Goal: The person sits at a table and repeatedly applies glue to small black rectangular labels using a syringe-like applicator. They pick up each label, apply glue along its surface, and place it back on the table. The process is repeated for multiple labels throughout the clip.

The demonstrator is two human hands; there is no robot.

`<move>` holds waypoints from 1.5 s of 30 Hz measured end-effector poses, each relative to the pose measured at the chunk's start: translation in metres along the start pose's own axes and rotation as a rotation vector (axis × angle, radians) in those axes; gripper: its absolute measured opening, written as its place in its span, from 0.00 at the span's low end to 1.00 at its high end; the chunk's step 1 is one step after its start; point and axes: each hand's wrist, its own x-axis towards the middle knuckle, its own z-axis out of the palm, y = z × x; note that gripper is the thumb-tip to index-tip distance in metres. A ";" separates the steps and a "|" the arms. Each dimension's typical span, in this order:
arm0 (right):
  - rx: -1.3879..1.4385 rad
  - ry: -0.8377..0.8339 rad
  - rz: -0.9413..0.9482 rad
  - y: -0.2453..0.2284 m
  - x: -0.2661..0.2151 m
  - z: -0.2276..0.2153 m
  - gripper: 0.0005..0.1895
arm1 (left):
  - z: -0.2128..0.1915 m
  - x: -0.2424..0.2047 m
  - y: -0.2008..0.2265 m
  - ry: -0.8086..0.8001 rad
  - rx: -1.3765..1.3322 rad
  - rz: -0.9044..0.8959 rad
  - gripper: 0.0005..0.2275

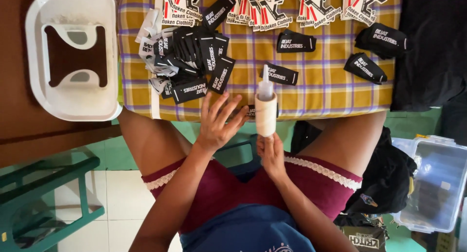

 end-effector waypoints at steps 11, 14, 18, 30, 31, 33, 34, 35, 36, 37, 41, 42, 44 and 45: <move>-0.137 0.204 -0.190 0.060 -0.013 -0.044 0.27 | -0.003 0.005 -0.002 -0.099 -0.075 -0.019 0.09; -0.503 0.196 -0.273 0.080 -0.018 -0.027 0.11 | -0.004 0.007 0.001 -0.110 -0.065 -0.022 0.10; -0.277 0.048 -0.283 0.002 0.002 0.017 0.15 | -0.005 0.009 0.000 -0.128 -0.050 -0.026 0.10; -0.227 0.205 -0.327 0.034 0.008 -0.013 0.20 | -0.004 0.003 0.001 -0.160 -0.059 -0.026 0.11; -0.260 0.246 -0.379 0.052 0.008 -0.023 0.17 | -0.004 0.002 0.000 -0.161 -0.058 -0.027 0.11; -0.192 0.307 -0.440 0.017 0.004 -0.018 0.14 | -0.002 0.000 0.000 -0.157 -0.059 -0.037 0.11; -0.128 0.373 -0.500 0.000 0.002 -0.016 0.18 | 0.000 -0.002 0.000 -0.151 -0.069 -0.047 0.12; -0.125 0.376 -0.503 -0.018 -0.001 -0.009 0.18 | -0.002 0.002 -0.001 -0.150 -0.069 -0.042 0.12; -0.118 0.313 -0.483 -0.037 -0.006 -0.004 0.21 | -0.004 0.005 0.000 -0.144 -0.084 -0.053 0.11; -0.111 0.249 -0.462 -0.056 -0.011 0.001 0.24 | -0.006 0.008 0.002 -0.137 -0.099 -0.064 0.11; -0.009 0.115 -0.302 -0.059 -0.012 0.024 0.16 | 0.001 0.005 -0.002 -0.123 -0.083 -0.043 0.11; 0.019 0.028 -0.187 -0.068 -0.011 0.031 0.14 | -0.001 0.004 -0.001 -0.133 -0.088 -0.043 0.10; 0.050 -0.063 -0.064 -0.070 -0.011 0.039 0.13 | -0.004 0.000 0.000 -0.150 -0.089 -0.045 0.09; 0.101 -0.047 0.016 -0.064 -0.013 0.040 0.15 | -0.004 -0.002 0.001 -0.153 -0.093 -0.054 0.10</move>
